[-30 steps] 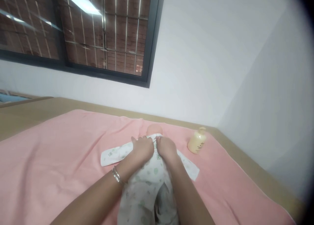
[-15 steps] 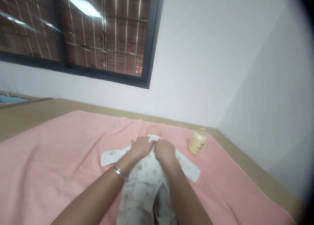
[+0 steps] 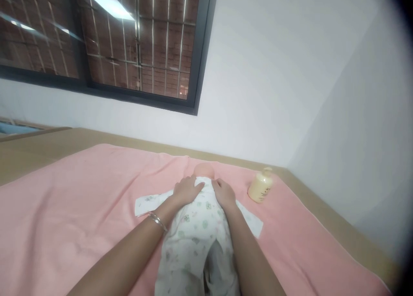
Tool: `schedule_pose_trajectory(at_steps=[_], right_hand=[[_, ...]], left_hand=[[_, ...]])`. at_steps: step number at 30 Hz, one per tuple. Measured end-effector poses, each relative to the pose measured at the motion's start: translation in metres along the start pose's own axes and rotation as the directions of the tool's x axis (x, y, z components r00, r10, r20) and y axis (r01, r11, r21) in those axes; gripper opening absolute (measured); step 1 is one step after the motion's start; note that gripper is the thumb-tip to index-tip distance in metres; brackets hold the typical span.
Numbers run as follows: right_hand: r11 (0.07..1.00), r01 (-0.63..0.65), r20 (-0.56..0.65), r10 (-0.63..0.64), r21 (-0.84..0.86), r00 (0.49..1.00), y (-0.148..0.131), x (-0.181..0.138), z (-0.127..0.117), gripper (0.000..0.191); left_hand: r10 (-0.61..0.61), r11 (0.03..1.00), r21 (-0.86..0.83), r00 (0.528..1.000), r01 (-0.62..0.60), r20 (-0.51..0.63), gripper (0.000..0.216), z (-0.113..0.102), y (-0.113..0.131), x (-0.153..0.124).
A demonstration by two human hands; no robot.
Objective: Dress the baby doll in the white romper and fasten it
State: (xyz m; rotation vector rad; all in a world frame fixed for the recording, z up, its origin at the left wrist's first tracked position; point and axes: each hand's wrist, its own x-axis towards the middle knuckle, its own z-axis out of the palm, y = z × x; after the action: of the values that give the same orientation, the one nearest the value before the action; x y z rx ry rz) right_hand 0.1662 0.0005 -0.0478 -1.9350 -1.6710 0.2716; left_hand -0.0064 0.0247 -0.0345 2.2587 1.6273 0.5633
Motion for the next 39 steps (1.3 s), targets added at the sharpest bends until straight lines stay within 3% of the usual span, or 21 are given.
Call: schedule_pose_trajectory(at_steps=[5,21,28,32,34,36,39], right_hand=[[1.000,0.008,-0.039,-0.007,0.028,0.999,0.004,0.001,0.003,0.046],[0.998,0.027,-0.028,-0.025,0.062,0.999,0.006,0.002,0.001,0.042],[0.993,0.092,0.085,-0.097,0.068,0.992,0.008,-0.005,-0.028,0.034],[0.995,0.082,0.089,-0.086,0.052,0.992,0.013,-0.008,-0.059,0.031],[0.996,0.077,0.044,-0.080,0.050,0.996,0.013,-0.008,-0.075,0.034],[0.992,0.095,-0.029,-0.093,0.085,0.995,0.009,-0.009,-0.089,0.041],[0.969,0.174,-0.162,-0.147,0.172,0.976,-0.006,-0.014,-0.101,0.044]], left_hand=[[0.051,0.994,-0.098,0.998,-0.053,-0.023,0.055,0.002,-0.009,0.004],[0.021,0.966,-0.256,0.999,-0.031,-0.044,0.051,0.002,-0.012,0.007],[0.017,0.971,-0.238,0.999,-0.028,-0.049,0.049,-0.014,-0.012,-0.004],[-0.028,0.989,-0.146,0.984,0.001,-0.178,0.036,-0.029,-0.002,-0.006],[0.040,0.995,-0.081,0.972,-0.060,-0.231,0.034,-0.031,0.013,-0.011],[0.236,0.972,0.040,0.941,-0.233,-0.242,0.030,-0.026,0.032,-0.023],[0.598,0.792,0.238,0.792,-0.562,-0.124,0.025,-0.003,0.060,-0.050]])
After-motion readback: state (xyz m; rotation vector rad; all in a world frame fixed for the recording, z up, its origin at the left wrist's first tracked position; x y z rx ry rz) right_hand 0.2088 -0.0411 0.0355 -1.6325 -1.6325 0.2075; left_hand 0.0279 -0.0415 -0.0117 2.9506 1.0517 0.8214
